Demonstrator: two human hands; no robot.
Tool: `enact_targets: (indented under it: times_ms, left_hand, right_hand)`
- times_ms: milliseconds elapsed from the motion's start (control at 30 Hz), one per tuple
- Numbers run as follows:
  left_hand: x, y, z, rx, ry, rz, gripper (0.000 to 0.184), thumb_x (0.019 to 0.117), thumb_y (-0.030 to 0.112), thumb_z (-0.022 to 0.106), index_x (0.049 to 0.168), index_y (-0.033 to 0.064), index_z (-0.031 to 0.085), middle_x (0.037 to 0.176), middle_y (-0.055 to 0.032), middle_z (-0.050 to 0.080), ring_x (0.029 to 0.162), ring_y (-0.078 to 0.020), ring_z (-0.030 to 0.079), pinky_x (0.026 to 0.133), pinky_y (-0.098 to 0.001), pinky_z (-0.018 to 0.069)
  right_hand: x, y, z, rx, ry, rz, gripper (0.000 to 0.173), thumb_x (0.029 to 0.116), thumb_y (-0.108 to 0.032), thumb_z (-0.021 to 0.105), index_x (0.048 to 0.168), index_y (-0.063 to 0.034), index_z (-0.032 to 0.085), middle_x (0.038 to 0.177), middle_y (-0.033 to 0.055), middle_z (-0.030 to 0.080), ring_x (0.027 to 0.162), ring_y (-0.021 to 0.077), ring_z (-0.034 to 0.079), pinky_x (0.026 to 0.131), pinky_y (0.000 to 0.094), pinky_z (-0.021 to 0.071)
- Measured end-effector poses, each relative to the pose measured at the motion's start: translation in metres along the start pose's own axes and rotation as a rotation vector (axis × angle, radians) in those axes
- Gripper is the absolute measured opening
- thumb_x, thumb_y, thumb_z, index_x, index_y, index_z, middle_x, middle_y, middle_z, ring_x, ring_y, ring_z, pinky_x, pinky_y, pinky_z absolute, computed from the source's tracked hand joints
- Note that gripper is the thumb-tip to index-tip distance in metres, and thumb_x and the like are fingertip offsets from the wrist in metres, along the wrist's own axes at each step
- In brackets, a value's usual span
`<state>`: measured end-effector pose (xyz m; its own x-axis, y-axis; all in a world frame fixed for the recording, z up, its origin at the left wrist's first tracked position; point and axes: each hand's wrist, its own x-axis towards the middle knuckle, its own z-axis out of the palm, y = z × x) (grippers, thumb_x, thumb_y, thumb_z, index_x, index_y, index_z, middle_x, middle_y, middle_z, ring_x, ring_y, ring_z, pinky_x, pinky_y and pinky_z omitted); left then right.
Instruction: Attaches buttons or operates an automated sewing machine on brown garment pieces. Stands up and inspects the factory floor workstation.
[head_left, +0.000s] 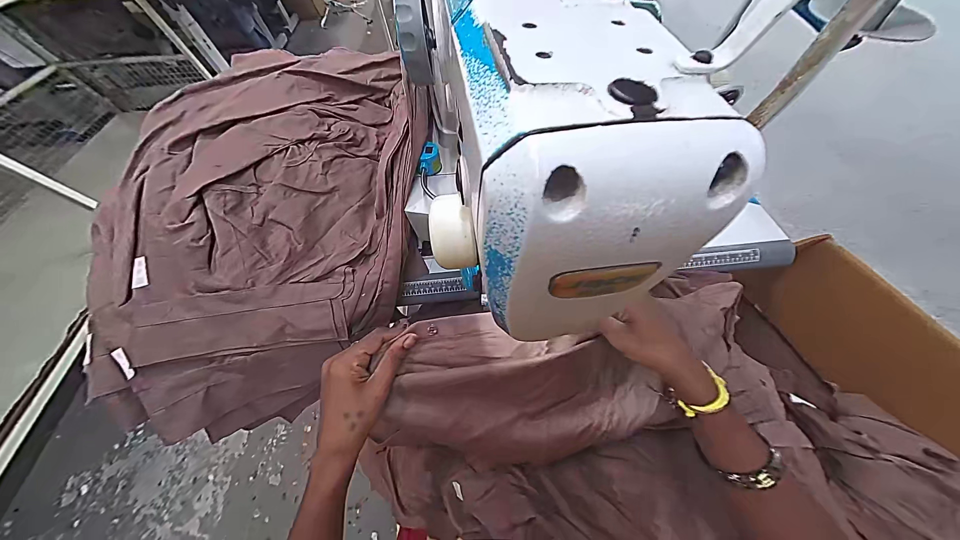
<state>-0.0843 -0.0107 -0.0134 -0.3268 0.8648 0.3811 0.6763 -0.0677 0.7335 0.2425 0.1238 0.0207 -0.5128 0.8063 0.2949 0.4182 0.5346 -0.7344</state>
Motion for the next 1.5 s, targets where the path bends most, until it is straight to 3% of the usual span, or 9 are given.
enact_targets:
  times_ms: [200,333,467,600,800,1033,1233,1333,1500]
  left_hand:
    - [0.005,-0.001,0.011,0.103,-0.045,0.04,0.043,0.0968,0.048,0.059,0.091,0.008,0.076,0.074,0.0029,0.069,0.063,0.0038,0.057,0.061,-0.0181,0.0465]
    - [0.003,-0.004,0.028,0.292,-0.077,0.247,0.042,0.0976,0.041,0.055,0.101,0.0057,0.076,0.094,-0.0147,0.072,0.089,-0.0354,0.069,0.077,-0.0549,0.0545]
    - [0.006,0.024,0.049,-0.042,-0.272,0.225,0.053,0.1045,0.041,0.049,0.135,-0.0012,0.06,0.133,-0.0147,0.064,0.128,-0.017,0.058,0.111,-0.035,0.0445]
    - [0.012,0.048,0.066,-0.276,-0.349,-0.107,0.06,0.1008,0.038,0.052,0.143,-0.0043,0.047,0.128,-0.0121,0.062,0.118,-0.0072,0.059,0.105,-0.0262,0.0467]
    - [0.004,0.058,0.084,-0.504,-0.236,-0.27,0.054,0.0974,0.02,0.056,0.142,-0.0071,0.042,0.115,-0.0064,0.064,0.102,0.0001,0.063,0.09,-0.016,0.0516]
    - [0.012,0.051,0.088,-0.531,-0.223,-0.298,0.052,0.0921,0.023,0.062,0.133,-0.0039,0.046,0.105,-0.0026,0.063,0.091,0.0,0.063,0.08,-0.0171,0.0534]
    - [-0.006,0.078,0.056,-0.019,-0.336,0.068,0.038,0.0994,0.036,0.057,0.077,0.0073,0.066,0.055,-0.0021,0.053,0.049,-0.0149,0.054,0.046,-0.0363,0.0461]
    - [-0.026,0.078,0.05,-0.075,-0.455,0.215,0.044,0.102,0.047,0.055,0.075,0.0125,0.061,0.054,0.0009,0.049,0.047,-0.0118,0.048,0.044,-0.0315,0.0411]
    - [-0.026,0.071,0.043,-0.178,-0.345,0.243,0.032,0.1026,0.041,0.057,0.1,0.0146,0.076,0.075,0.0037,0.07,0.063,-0.0004,0.061,0.06,-0.0206,0.0512]
  right_hand:
    - [-0.017,0.033,-0.039,-0.545,0.158,0.036,0.033,0.0953,-0.033,0.066,0.091,-0.0008,0.066,0.069,0.0131,0.065,0.07,0.0334,0.067,0.086,0.0618,0.0471]
    - [-0.011,0.051,-0.062,-0.701,0.189,0.254,0.025,0.097,-0.022,0.069,0.102,0.0018,0.071,0.088,0.021,0.073,0.088,0.0422,0.071,0.095,0.0684,0.0433]
    - [0.018,0.053,-0.029,-0.687,0.241,0.042,0.023,0.0968,-0.018,0.066,0.106,0.0008,0.075,0.104,0.0247,0.069,0.099,0.045,0.068,0.08,0.0611,0.0543]
    - [0.045,0.057,-0.008,-0.693,0.221,0.075,0.023,0.0973,-0.013,0.062,0.113,0.0013,0.073,0.112,0.0266,0.067,0.103,0.0466,0.066,0.081,0.0579,0.0541]
    - [0.032,0.075,-0.012,-0.46,0.434,0.005,0.015,0.0952,-0.016,0.068,0.1,-0.0036,0.075,0.104,0.0189,0.071,0.097,0.0358,0.07,0.08,0.0508,0.057]
    - [0.017,0.044,-0.03,-0.104,0.517,0.086,0.018,0.0935,-0.02,0.071,0.097,-0.0027,0.072,0.083,0.0015,0.071,0.067,-0.0008,0.062,0.065,0.0189,0.0519]
    - [0.01,-0.006,0.005,-0.389,0.402,-0.404,0.017,0.0914,-0.018,0.068,0.083,-0.0032,0.07,0.077,0.0112,0.071,0.073,0.019,0.07,0.067,0.0323,0.0573]
    - [0.004,-0.027,0.028,-0.588,0.285,-0.775,0.023,0.1018,-0.015,0.054,0.081,-0.011,0.063,0.071,0.0053,0.063,0.07,0.0199,0.064,0.066,0.0304,0.0512]
    - [0.003,-0.037,0.034,-0.339,0.117,-0.556,0.024,0.0983,-0.025,0.06,0.085,-0.0087,0.071,0.087,0.0065,0.075,0.09,0.0174,0.073,0.079,0.0305,0.0573]
